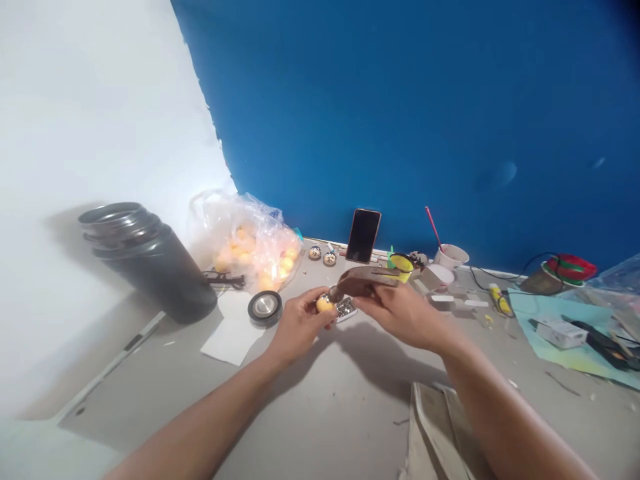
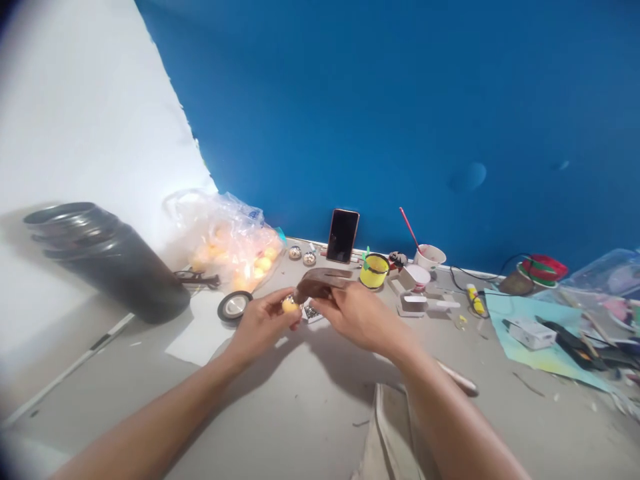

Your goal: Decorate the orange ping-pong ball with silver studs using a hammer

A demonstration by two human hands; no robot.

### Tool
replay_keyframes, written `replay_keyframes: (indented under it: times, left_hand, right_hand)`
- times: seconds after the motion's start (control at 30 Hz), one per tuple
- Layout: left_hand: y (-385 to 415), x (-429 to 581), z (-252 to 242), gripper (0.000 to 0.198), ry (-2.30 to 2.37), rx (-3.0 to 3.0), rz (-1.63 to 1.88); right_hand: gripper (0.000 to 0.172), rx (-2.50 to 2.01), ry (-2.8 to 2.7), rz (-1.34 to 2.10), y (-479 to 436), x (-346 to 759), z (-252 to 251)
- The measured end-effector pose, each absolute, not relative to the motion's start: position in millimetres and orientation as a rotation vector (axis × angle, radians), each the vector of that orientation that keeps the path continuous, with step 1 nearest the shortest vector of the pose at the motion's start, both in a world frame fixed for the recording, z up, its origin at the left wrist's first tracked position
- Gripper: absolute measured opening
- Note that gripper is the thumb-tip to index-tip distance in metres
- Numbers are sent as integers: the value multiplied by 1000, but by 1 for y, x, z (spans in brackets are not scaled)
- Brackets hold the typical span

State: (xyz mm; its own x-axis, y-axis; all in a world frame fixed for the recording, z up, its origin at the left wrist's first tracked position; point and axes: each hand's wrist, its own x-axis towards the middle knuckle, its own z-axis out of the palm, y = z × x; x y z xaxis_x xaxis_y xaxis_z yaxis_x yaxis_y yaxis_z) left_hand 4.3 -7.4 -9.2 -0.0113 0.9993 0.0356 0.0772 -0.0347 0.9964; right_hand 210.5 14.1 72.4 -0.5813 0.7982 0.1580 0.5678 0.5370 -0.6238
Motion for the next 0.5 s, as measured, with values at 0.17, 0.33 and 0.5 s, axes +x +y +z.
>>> replay_keyframes:
  times: [0.17,0.33,0.5]
  left_hand:
    - [-9,8,-7,38,1351,1285,1238]
    - [-7,8,-11,30,1284,1378,1187]
    - [-5,4,-15,28,1316,1426,1173]
  right_hand:
    - [32,-1063,-2304,581,9,211,78]
    - [28,-1142,-2468,623,7,211,77]
    - [31,-1145,-2355,574,6,210,76]
